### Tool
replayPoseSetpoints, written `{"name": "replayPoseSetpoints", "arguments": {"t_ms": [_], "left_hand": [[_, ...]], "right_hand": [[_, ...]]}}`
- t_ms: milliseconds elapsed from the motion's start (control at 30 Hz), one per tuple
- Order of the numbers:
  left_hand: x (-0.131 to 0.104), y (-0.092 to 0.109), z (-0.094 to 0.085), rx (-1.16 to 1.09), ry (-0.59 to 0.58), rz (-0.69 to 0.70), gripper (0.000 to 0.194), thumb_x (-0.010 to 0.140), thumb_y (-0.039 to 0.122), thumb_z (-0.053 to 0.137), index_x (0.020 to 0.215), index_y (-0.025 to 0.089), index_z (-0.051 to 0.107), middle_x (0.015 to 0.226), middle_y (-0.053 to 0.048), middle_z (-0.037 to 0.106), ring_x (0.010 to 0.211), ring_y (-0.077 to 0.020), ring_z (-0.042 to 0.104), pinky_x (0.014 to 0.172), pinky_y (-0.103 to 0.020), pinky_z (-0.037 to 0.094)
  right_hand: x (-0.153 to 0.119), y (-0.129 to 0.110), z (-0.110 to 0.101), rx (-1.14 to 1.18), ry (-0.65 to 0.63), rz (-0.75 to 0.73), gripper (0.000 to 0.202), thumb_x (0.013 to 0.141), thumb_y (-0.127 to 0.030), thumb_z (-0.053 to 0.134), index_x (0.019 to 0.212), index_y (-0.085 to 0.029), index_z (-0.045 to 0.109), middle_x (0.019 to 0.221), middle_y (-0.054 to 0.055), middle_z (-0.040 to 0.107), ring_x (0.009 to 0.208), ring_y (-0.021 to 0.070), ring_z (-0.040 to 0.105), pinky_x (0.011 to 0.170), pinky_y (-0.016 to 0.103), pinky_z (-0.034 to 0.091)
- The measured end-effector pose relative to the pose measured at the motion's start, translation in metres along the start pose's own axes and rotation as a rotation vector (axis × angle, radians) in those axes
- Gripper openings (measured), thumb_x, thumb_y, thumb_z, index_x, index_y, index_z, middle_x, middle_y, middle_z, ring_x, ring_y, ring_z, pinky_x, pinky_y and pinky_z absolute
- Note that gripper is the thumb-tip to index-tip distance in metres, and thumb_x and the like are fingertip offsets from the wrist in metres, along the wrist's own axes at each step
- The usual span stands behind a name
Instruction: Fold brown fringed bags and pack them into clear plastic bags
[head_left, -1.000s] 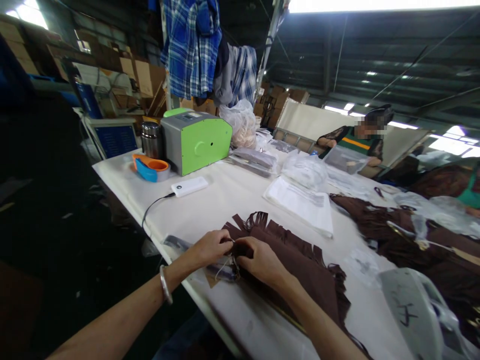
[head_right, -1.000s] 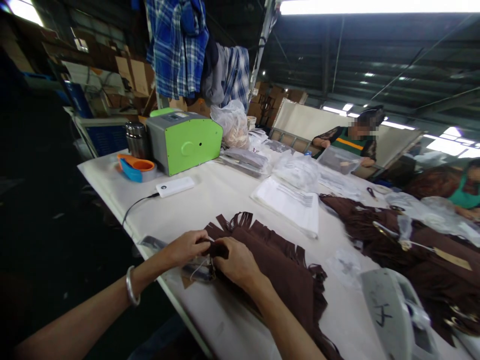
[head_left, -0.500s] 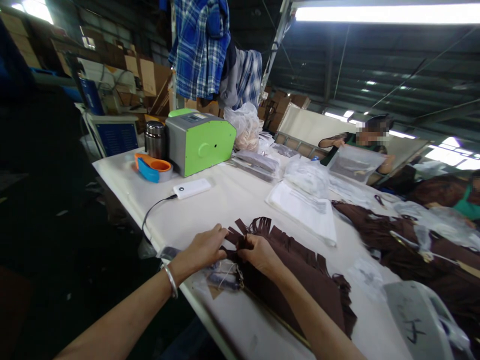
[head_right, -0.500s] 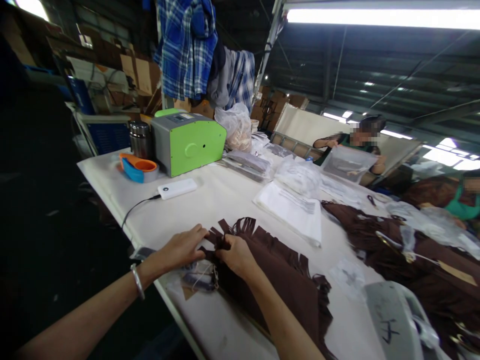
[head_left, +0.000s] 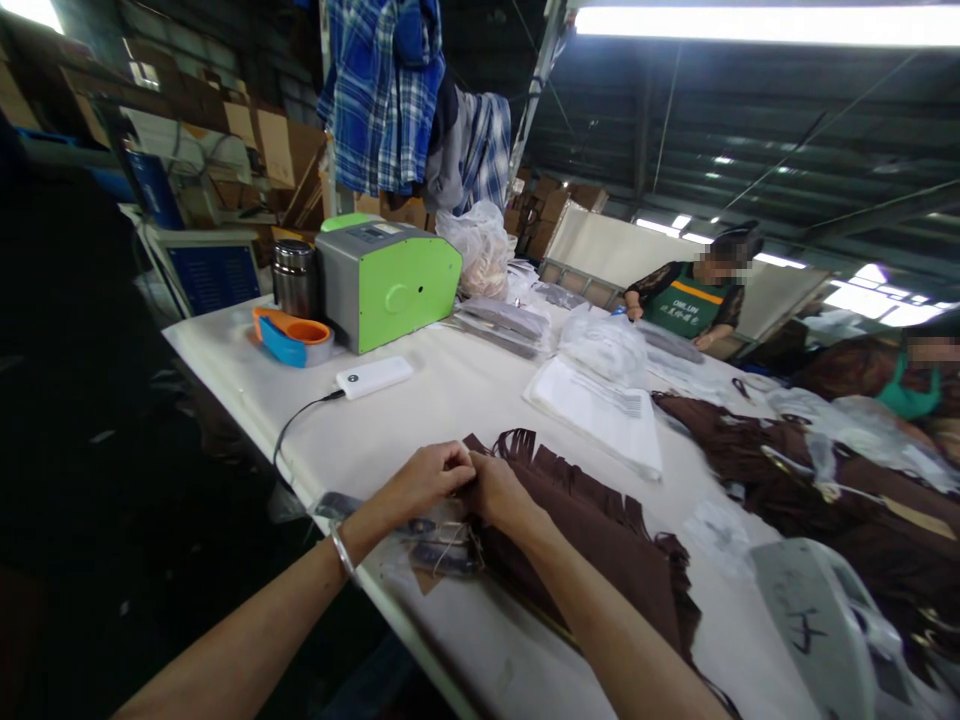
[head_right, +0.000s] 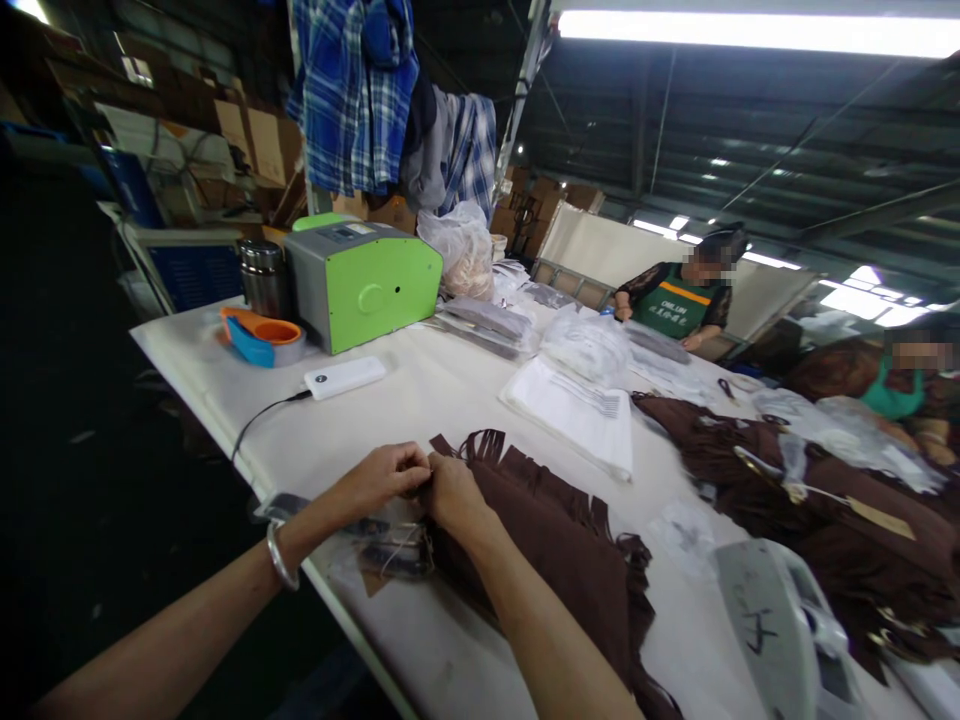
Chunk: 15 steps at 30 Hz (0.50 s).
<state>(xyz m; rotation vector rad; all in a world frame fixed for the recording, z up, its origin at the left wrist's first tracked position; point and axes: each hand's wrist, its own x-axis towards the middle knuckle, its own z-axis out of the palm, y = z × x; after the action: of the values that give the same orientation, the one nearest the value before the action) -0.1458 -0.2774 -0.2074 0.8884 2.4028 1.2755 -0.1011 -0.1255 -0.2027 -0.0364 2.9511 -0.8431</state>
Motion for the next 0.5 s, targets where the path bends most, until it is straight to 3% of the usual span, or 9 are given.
{"name": "replayPoseSetpoints", "arguments": {"t_ms": [133,300,400,500], "left_hand": [[-0.011,-0.014,-0.008,-0.054,0.076,-0.069,0.031,0.086,0.042,0.036,0.094,0.018,0.054,0.075,-0.001,0.063,0.065,-0.0157,0.062,0.058,-0.025,0.048],[-0.018,-0.029,-0.014,0.022,0.032,-0.060,0.022,0.078,0.035,0.049,0.084,0.019,0.061,0.073,0.000,0.064,0.069,-0.0166,0.059,0.062,-0.025,0.043],[-0.016,-0.021,-0.010,0.090,-0.041,-0.024,0.022,0.076,0.032,0.052,0.088,0.021,0.066,0.082,0.000,0.068,0.075,-0.0168,0.060,0.065,-0.025,0.042],[-0.011,-0.004,-0.001,0.190,-0.093,-0.012,0.020,0.074,0.030,0.055,0.088,0.022,0.067,0.084,0.000,0.068,0.075,-0.0175,0.061,0.063,-0.025,0.040]], "right_hand": [[-0.006,0.009,0.000,0.126,0.084,0.037,0.010,0.068,-0.010,0.065,0.074,-0.018,0.066,0.072,0.001,0.068,0.068,0.0172,0.065,0.062,0.024,0.047],[-0.048,0.028,-0.007,0.332,0.251,0.115,0.008,0.079,-0.028,0.059,0.080,-0.020,0.060,0.080,0.000,0.065,0.069,0.0162,0.062,0.057,0.023,0.050],[-0.078,0.041,-0.013,0.483,0.334,0.183,0.010,0.077,-0.030,0.059,0.076,-0.021,0.057,0.075,-0.001,0.061,0.066,0.0163,0.059,0.056,0.025,0.049],[-0.096,0.048,-0.017,0.386,0.373,0.187,0.006,0.077,-0.025,0.059,0.073,-0.021,0.057,0.070,-0.002,0.059,0.064,0.0159,0.057,0.059,0.025,0.045]]}}
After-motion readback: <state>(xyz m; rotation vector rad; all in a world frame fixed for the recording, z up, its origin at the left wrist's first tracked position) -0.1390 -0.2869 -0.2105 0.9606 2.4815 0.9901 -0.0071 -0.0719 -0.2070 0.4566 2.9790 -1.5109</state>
